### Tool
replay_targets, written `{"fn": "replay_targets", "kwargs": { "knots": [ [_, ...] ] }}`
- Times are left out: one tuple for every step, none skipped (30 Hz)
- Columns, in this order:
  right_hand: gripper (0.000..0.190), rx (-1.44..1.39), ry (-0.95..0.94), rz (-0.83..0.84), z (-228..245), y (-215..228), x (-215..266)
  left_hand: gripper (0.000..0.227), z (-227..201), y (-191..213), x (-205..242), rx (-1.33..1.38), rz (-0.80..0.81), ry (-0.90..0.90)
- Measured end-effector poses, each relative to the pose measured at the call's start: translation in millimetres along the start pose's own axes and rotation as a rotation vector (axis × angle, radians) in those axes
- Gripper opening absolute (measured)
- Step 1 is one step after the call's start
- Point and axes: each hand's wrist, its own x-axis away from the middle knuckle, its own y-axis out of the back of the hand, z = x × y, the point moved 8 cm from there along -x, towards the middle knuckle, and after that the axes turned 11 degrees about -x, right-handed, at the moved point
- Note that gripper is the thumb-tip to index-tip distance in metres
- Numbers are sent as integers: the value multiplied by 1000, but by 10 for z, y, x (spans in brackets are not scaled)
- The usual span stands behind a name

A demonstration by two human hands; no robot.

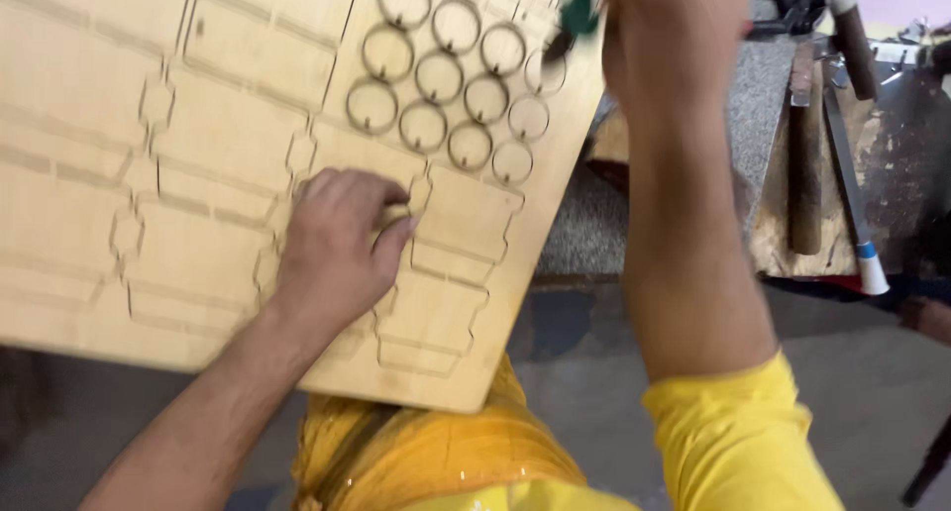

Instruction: The person uses a manual press to bend metal strips into circular rings. They then place the rings on a wooden board and use a wooden mallet to tap them flat, followed by adjustments with pliers. The process is repeated for multiple rings.

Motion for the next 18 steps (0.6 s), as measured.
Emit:
{"fn": "replay_targets", "kwargs": {
  "knots": [
    [16,-98,21,-41,42,17,119,18,4,43,-103,-57,15,-112],
    [17,-192,23,-96,23,34,297,18,-1,70,-122,-112,54,-209],
    [19,-265,35,-150,-19,46,458,18,35,71,-161,-105,94,-251],
    [23,-296,47,-228,-50,83,646,17,41,35,-190,-87,135,-300],
    [28,-326,61,-307,-100,121,810,16,36,-6,-209,-68,176,-350],
    [34,-357,65,-382,-168,146,964,16,36,-26,-211,-79,198,-371],
    [27,-365,128,-360,-204,74,1104,16,21,-35,-192,-89,220,-393],
    [21,-364,204,-324,-233,19,1182,16,6,-58,-221,-101,223,-422],
    [22,-343,261,-322,-256,7,1252,15,12,-63,-248,-95,227,-423],
    [22,-323,310,-317,-277,-1,1327,15,5,-64,-239,-87,231,-415],
    [28,-286,339,-346,-340,-2,1388,14,17,-78,-246,-79,235,-407],
    [32,-273,343,-370,-399,-4,1445,15,22,-76,-223,-68,245,-407],
    [36,-260,346,-394,-446,-13,1492,16,29,-75,-206,-56,254,-406],
    [38,-266,345,-409,-491,-6,1491,16,44,-79,-224,-50,255,-409],
    [39,-259,338,-422,-522,-16,1483,17,52,-78,-229,-49,270,-407],
    [40,-251,333,-433,-543,-8,1447,17,57,-82,-242,-48,281,-405],
    [40,-231,322,-441,-555,-21,1418,18,59,-89,-254,-47,293,-404],
    [44,-218,306,-456,-566,-33,1396,18,56,-81,-253,-36,294,-398]
  ]
}}
